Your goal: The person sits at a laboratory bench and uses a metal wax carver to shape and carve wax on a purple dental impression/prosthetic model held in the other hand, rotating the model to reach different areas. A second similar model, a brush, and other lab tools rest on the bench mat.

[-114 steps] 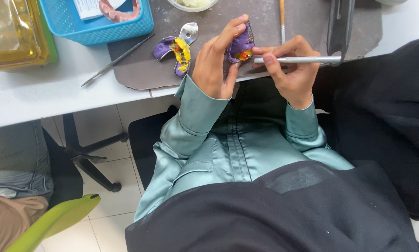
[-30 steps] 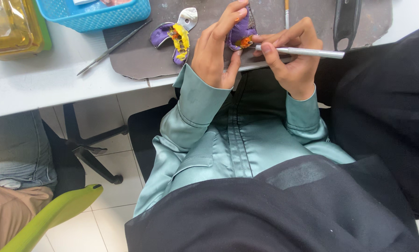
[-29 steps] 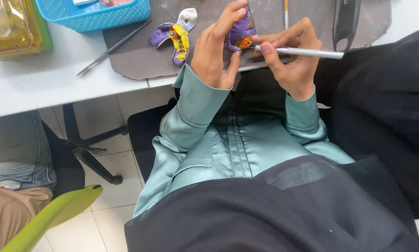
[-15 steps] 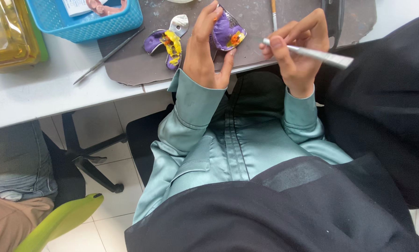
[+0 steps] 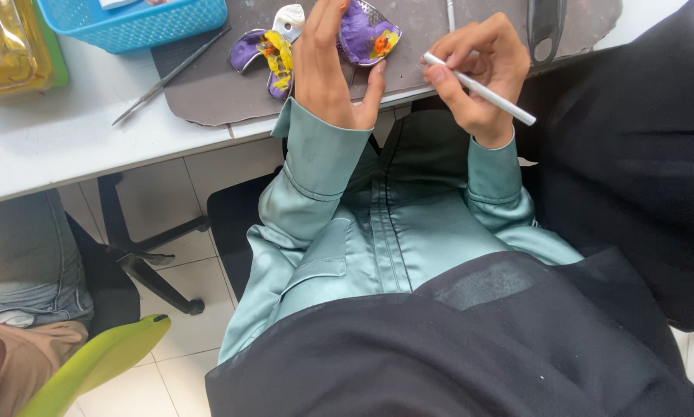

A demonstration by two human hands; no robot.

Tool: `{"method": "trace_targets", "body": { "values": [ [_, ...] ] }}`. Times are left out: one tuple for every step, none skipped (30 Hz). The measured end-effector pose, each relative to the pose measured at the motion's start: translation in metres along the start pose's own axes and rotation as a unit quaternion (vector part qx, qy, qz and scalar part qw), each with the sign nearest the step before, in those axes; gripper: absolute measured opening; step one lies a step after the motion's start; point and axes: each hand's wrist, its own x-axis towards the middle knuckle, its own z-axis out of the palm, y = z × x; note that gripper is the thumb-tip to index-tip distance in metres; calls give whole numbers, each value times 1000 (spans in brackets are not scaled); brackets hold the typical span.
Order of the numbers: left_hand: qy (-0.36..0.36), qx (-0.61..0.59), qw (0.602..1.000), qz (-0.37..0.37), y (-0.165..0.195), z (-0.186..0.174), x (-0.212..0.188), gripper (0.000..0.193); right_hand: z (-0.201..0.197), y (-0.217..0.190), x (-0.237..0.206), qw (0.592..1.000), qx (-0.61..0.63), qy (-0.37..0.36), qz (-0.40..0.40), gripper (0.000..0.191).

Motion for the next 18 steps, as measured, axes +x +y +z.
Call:
{"method": "trace_targets", "body": {
  "values": [
    [3, 5, 1000, 2, -1, 0, 0, 74, -2, 1, 0, 1000, -7, -10, -10, 22],
    [7, 7, 1000, 5, -1, 0, 0, 75, -2, 2, -1, 1000, -7, -6, -12, 23],
    [12, 10, 1000, 8, -1, 0, -2, 76, -1, 3, -2, 1000, -8, -2, -13, 23],
    [21, 9, 1000, 15, -1, 0, -2, 77, -1, 4, -2, 1000, -10, 2, -16, 24],
    [22, 2, 1000, 12, -1, 1, -2, 77, -1, 6, -2, 1000, -3, 0, -21, 23],
    [24, -6, 1000, 10, -1, 1, -2, 77, -1, 6, -2, 1000, 4, -3, -24, 22],
    [17, -20, 1000, -4, -1, 1, -3, 75, -1, 6, -2, 1000, 12, -5, -25, 22],
    [16, -26, 1000, -9, -1, 2, -4, 74, -1, 6, -2, 1000, 21, -4, -16, 22],
    [15, -31, 999, -14, -1, 2, -5, 73, 0, 5, -3, 999, 31, -3, -7, 22],
    [21, -28, 999, -10, -2, 3, -5, 74, 0, 4, -2, 999, 41, -2, 1, 21],
    [24, -27, 999, -5, -3, 4, -5, 74, 1, 3, -1, 1000, 27, -6, -8, 22],
    [27, -26, 999, -1, -5, 4, -4, 75, 2, 2, 0, 1000, 12, -11, -17, 22],
    [25, -29, 999, 1, -6, 4, -4, 75, 3, 1, 1, 1000, -4, -16, -25, 22],
    [25, -32, 999, 2, -6, 5, -4, 75, 5, -1, 1, 1000, -16, -14, -22, 22],
    [26, -36, 999, 2, -6, 5, -4, 76, 7, -3, 2, 999, -28, -12, -20, 22],
    [28, -41, 999, 1, -7, 6, -4, 77, 9, -5, 3, 999, -40, -10, -17, 22],
    [30, -43, 999, 3, -7, 6, -4, 78, 9, -6, 4, 998, -48, -16, -25, 22],
    [32, -44, 998, 4, -7, 6, -4, 78, 10, -8, 5, 998, -55, -22, -33, 22]
  ]
}}
